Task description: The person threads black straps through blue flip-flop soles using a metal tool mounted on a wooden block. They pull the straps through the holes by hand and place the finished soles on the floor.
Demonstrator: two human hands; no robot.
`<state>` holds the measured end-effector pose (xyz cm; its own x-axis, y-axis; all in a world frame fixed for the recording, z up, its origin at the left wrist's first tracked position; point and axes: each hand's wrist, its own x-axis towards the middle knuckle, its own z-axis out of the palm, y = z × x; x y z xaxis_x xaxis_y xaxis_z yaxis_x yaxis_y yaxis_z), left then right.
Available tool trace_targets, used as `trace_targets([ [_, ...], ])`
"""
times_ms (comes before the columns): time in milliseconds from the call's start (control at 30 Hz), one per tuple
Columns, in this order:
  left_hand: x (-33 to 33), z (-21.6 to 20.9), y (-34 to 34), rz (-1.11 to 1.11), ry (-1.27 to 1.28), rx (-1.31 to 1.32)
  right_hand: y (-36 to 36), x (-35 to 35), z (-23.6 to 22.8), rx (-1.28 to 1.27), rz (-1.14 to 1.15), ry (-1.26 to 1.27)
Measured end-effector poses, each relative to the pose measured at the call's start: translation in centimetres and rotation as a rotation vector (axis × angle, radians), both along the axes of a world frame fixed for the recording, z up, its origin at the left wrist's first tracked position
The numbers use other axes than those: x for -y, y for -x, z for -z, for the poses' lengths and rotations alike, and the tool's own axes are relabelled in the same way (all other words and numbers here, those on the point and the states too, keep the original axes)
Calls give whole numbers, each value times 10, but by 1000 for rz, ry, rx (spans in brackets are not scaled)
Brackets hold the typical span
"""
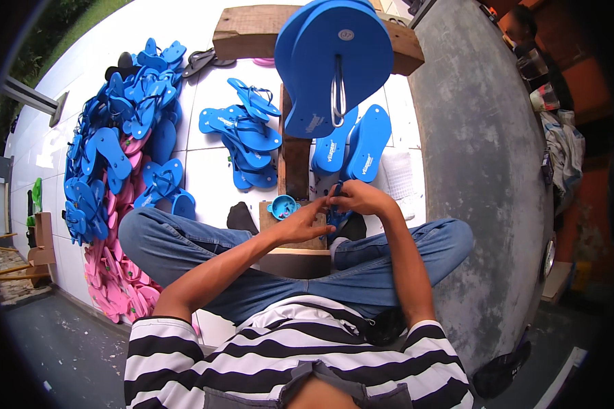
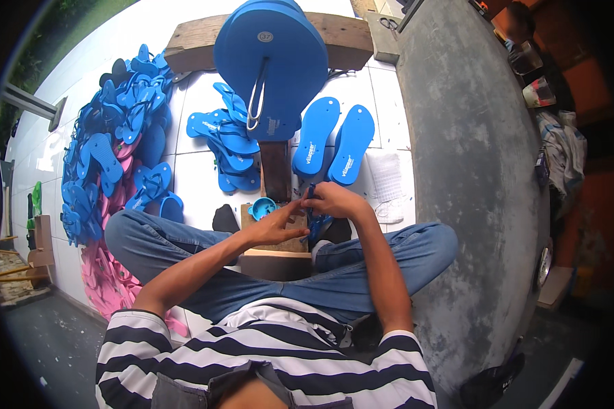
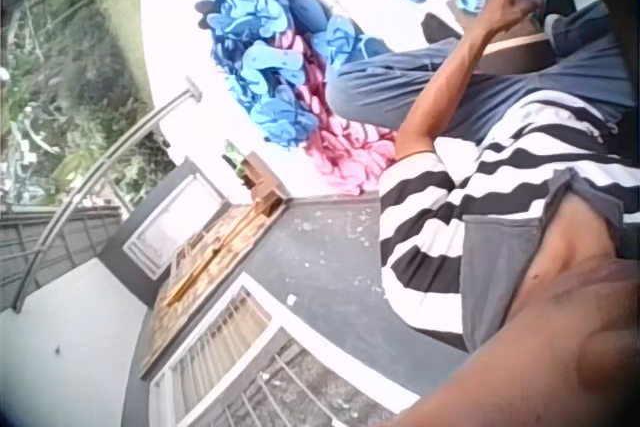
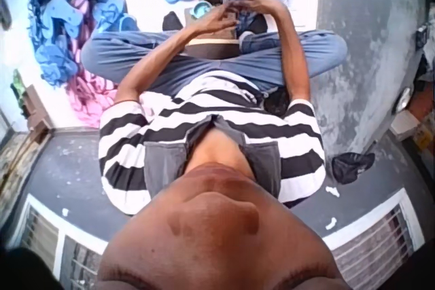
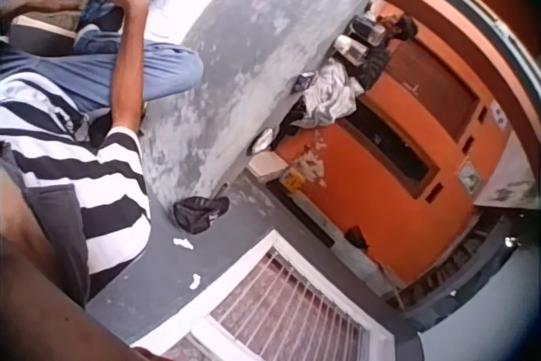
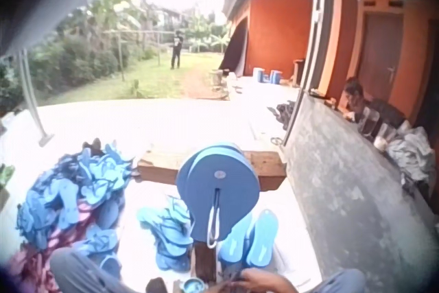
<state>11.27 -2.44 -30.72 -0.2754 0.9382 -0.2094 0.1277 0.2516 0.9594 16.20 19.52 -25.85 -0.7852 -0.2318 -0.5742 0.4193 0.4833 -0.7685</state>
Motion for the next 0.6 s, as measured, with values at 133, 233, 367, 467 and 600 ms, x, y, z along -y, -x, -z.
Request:
trace_targets([
  [133,-7,19,-15,-88,104,164,5,13,-13,-96,-49,25],
  [233,-11,35,-24,-232,53,347,2,13,-9,-214,-55,0],
  [367,-10,65,-31,-552,-80,666,0,-4,-13,-32,-44,-450],
  [467,-9,50,-27,-573,-27,737,-14,-8,20,16,-73,-548],
  [600,-10,54,-29,-615,-4,799,-6,2,42,198,-224,-212],
])
